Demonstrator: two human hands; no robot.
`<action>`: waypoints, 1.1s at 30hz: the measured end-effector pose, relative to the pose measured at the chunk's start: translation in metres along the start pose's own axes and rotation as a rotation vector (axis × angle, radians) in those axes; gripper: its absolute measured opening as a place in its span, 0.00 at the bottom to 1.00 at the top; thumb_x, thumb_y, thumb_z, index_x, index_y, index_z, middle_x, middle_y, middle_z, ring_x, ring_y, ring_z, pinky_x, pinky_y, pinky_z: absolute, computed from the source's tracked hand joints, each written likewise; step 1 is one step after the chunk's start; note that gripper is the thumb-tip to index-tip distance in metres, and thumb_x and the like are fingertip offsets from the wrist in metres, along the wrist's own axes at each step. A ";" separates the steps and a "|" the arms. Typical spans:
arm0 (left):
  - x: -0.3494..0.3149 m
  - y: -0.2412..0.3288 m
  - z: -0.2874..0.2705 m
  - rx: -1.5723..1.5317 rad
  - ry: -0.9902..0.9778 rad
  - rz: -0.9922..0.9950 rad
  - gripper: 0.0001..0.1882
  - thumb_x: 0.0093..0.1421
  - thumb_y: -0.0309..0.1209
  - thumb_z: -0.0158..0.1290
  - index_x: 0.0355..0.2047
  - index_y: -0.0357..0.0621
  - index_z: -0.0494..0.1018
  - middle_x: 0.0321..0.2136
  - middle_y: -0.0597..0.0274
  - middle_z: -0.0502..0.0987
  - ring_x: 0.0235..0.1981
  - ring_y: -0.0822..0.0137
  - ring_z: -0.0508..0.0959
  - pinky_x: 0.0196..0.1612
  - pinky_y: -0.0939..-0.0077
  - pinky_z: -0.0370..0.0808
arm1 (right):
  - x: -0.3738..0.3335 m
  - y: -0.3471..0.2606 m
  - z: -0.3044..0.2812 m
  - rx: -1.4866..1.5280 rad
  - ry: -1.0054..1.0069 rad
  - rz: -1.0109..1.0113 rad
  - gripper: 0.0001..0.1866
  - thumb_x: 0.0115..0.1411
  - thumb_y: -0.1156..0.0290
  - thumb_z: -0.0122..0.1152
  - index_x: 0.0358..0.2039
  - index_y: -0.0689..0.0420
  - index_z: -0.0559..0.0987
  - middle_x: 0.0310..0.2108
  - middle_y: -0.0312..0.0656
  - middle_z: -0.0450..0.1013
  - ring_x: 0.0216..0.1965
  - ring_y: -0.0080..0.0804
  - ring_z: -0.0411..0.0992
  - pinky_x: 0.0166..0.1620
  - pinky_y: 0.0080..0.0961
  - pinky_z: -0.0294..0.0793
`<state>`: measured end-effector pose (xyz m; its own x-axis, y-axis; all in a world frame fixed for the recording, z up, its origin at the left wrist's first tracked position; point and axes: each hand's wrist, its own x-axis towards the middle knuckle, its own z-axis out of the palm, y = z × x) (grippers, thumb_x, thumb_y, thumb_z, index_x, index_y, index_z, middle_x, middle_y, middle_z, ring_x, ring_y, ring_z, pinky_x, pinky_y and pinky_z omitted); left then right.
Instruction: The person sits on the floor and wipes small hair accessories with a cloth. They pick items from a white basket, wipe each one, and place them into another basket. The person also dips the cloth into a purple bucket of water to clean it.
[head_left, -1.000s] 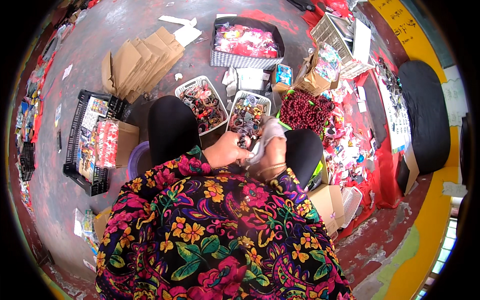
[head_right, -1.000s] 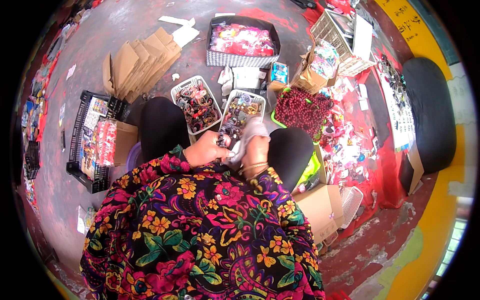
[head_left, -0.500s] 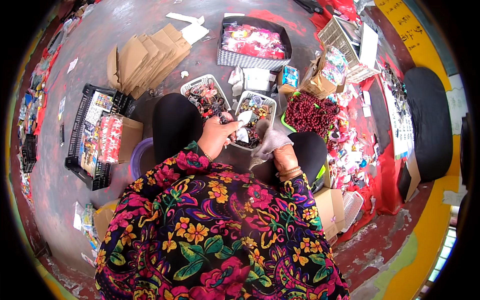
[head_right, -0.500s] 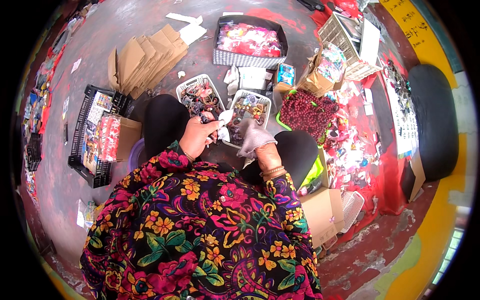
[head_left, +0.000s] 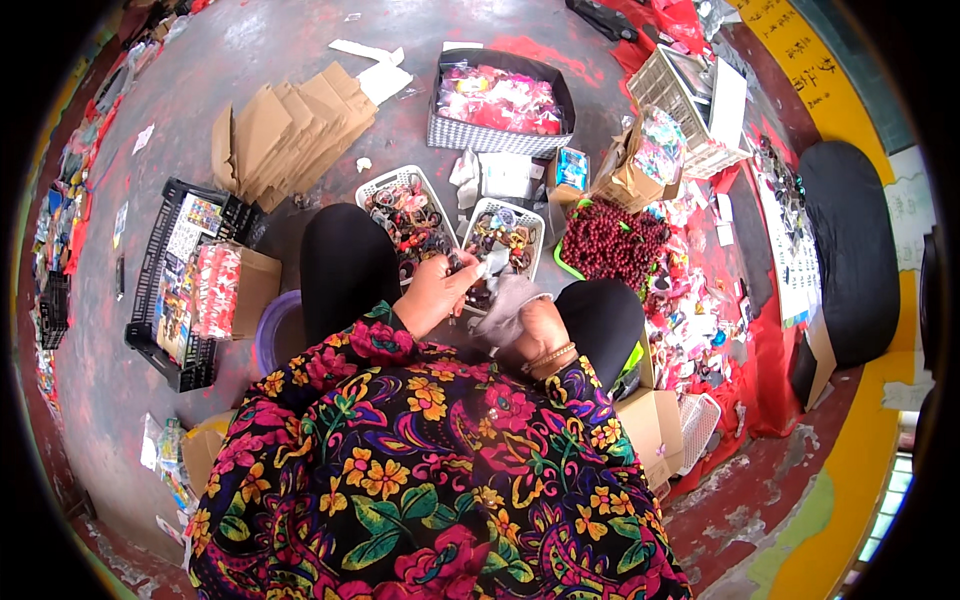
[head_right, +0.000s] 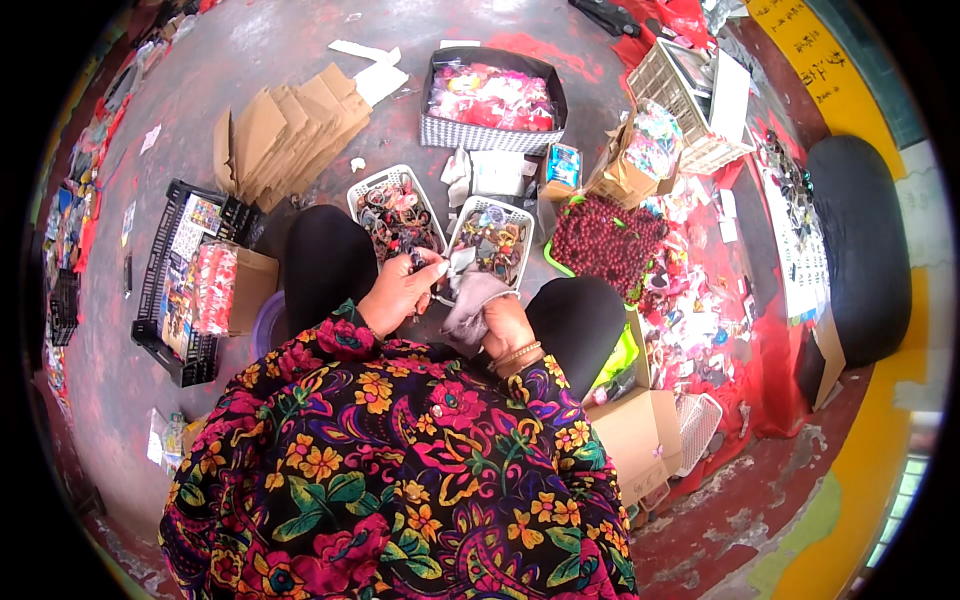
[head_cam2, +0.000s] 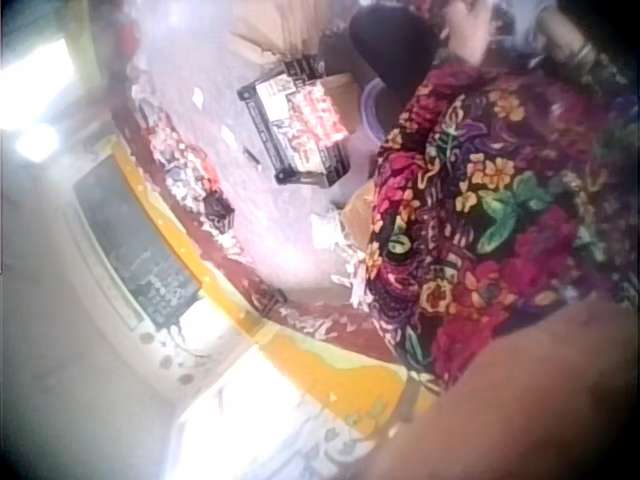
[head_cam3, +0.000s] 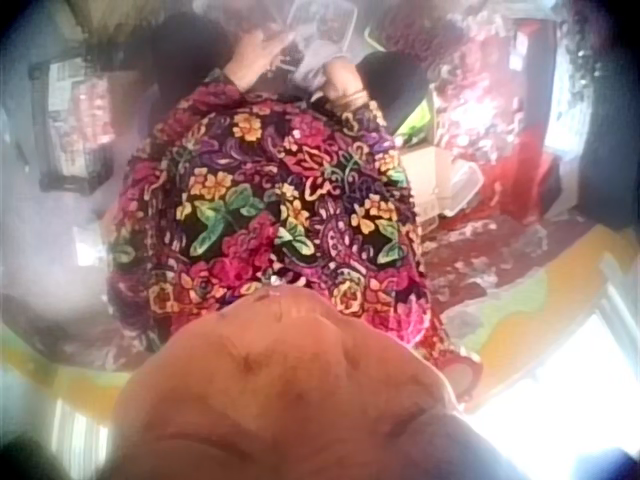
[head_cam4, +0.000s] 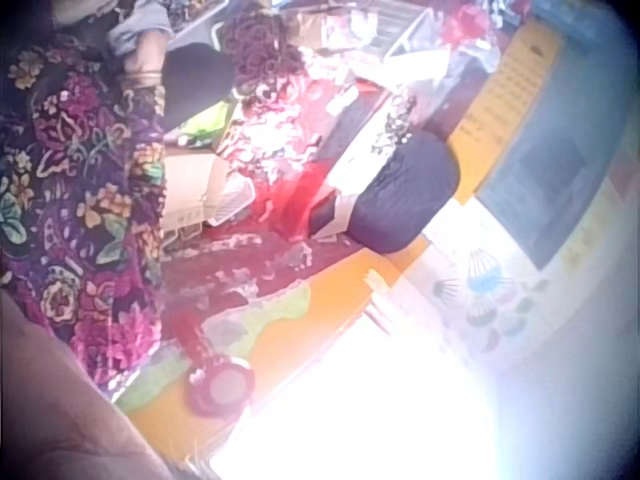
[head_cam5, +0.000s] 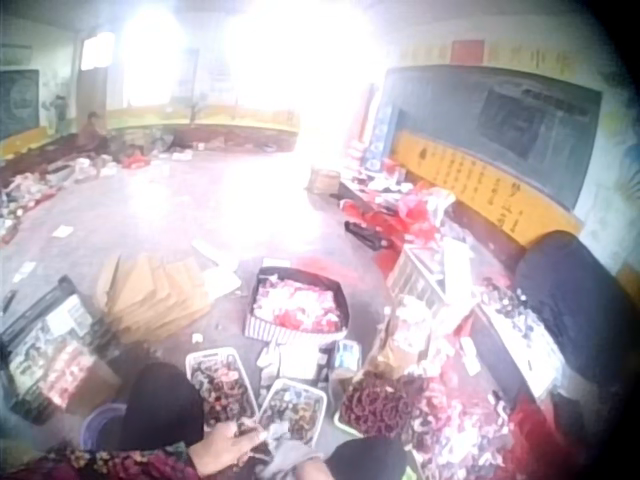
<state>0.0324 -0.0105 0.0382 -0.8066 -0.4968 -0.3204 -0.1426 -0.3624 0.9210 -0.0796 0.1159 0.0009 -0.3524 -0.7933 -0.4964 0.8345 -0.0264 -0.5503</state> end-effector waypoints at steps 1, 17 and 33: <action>0.000 0.001 0.000 -0.028 -0.016 0.002 0.05 0.57 0.27 0.50 0.30 0.41 0.66 0.18 0.71 0.66 0.12 0.83 0.64 0.15 0.87 0.61 | -0.001 -0.002 0.000 0.071 -0.009 0.006 0.09 0.59 0.73 0.48 0.39 0.61 0.72 0.34 0.39 0.71 0.33 0.28 0.71 0.36 0.26 0.72; 0.002 -0.004 -0.008 0.053 -0.117 -0.051 0.09 0.54 0.25 0.51 0.37 0.41 0.69 0.23 0.66 0.71 0.18 0.81 0.67 0.17 0.87 0.61 | 0.016 0.004 -0.027 0.178 0.037 0.020 0.11 0.60 0.72 0.45 0.42 0.59 0.71 0.35 0.39 0.72 0.35 0.31 0.71 0.39 0.27 0.72; -0.003 0.005 0.007 -0.075 -0.132 -0.137 0.04 0.55 0.28 0.50 0.29 0.41 0.69 0.18 0.68 0.68 0.16 0.79 0.68 0.17 0.85 0.62 | -0.009 -0.009 0.035 -0.534 0.136 -0.316 0.09 0.56 0.67 0.51 0.33 0.58 0.73 0.24 0.35 0.70 0.23 0.24 0.68 0.26 0.21 0.65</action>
<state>0.0304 -0.0053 0.0455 -0.8516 -0.3330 -0.4047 -0.2165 -0.4797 0.8503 -0.0696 0.1019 0.0334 -0.6271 -0.7114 -0.3172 0.3678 0.0885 -0.9257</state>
